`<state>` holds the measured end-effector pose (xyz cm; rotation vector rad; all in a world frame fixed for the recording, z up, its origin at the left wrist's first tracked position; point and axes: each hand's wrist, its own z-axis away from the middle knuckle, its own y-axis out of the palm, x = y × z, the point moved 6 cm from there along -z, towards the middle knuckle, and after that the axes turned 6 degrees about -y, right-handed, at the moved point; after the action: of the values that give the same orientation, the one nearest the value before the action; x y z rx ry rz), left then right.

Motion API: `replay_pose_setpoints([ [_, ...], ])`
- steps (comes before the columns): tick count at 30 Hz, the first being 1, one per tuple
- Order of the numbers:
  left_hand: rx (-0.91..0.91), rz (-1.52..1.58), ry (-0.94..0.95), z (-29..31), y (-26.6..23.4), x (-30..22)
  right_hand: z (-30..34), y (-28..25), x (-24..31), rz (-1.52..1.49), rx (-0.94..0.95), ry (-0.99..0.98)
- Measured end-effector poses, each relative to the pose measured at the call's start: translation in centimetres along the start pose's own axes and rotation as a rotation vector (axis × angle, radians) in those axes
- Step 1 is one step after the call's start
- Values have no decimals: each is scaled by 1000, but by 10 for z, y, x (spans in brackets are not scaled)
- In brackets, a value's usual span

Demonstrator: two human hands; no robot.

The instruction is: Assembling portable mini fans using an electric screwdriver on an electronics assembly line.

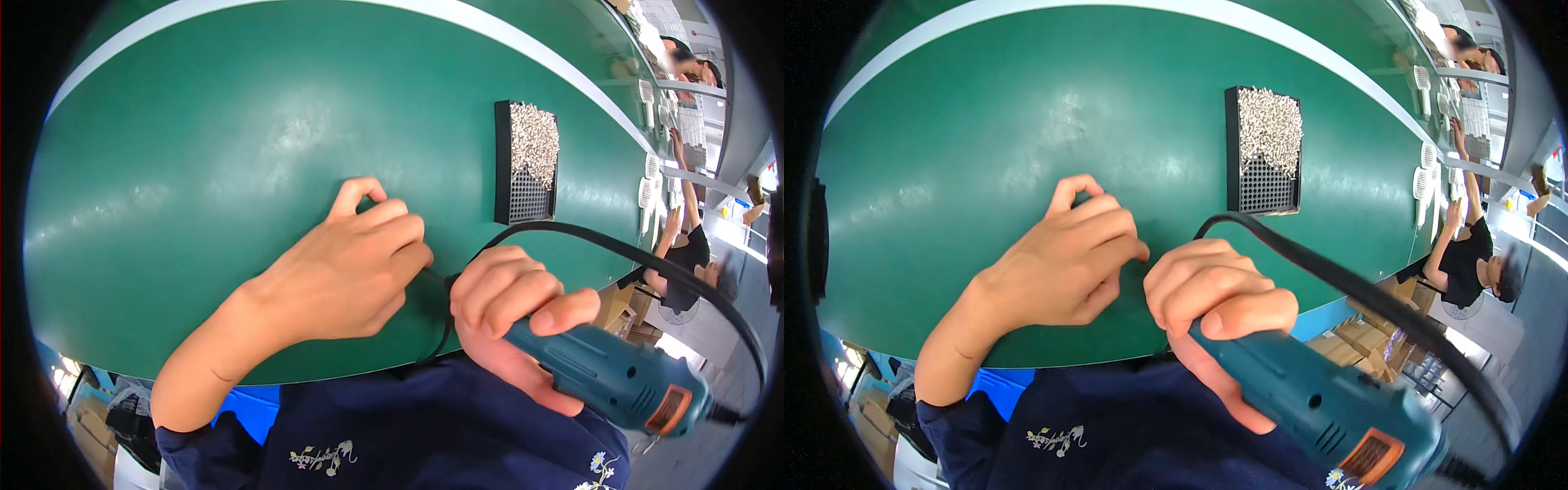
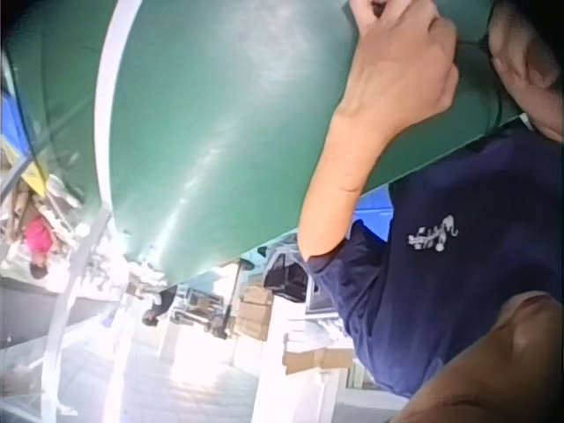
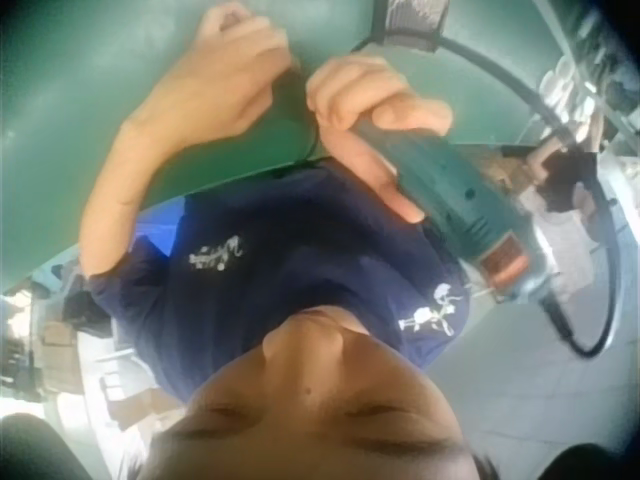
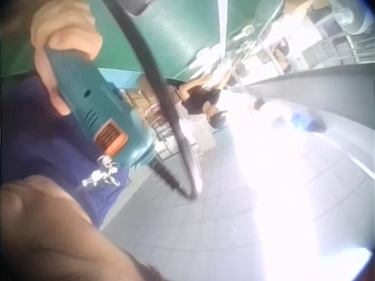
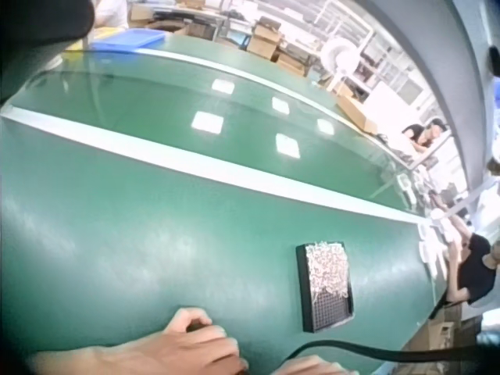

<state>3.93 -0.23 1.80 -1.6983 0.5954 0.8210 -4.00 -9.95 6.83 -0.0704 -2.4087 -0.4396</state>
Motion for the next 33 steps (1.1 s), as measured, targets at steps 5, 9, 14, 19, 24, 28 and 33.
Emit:
replay_pose_setpoints([
  [5, -63, -22, -11, -4, -2, 4, -5, 3, -5, 133, 130, -55],
  [9, -26, -51, -30, -2, -5, 2, -5, 3, -8, 113, 106, -29],
  [14, -30, -104, -57, 2, 0, 4, 0, 7, -16, 37, 80, 23],
  [19, -4, -120, -55, -2, 3, 3, 2, 1, -14, -7, -11, -3],
  [24, -3, -132, -53, -1, 4, 2, 2, -4, -8, -35, -20, 36],
  [28, -59, -118, -29, -4, 2, 2, -5, -4, -3, 33, 50, -12],
  [33, -113, -109, 24, -18, -3, -8, -10, -1, 8, 130, 95, -39],
])
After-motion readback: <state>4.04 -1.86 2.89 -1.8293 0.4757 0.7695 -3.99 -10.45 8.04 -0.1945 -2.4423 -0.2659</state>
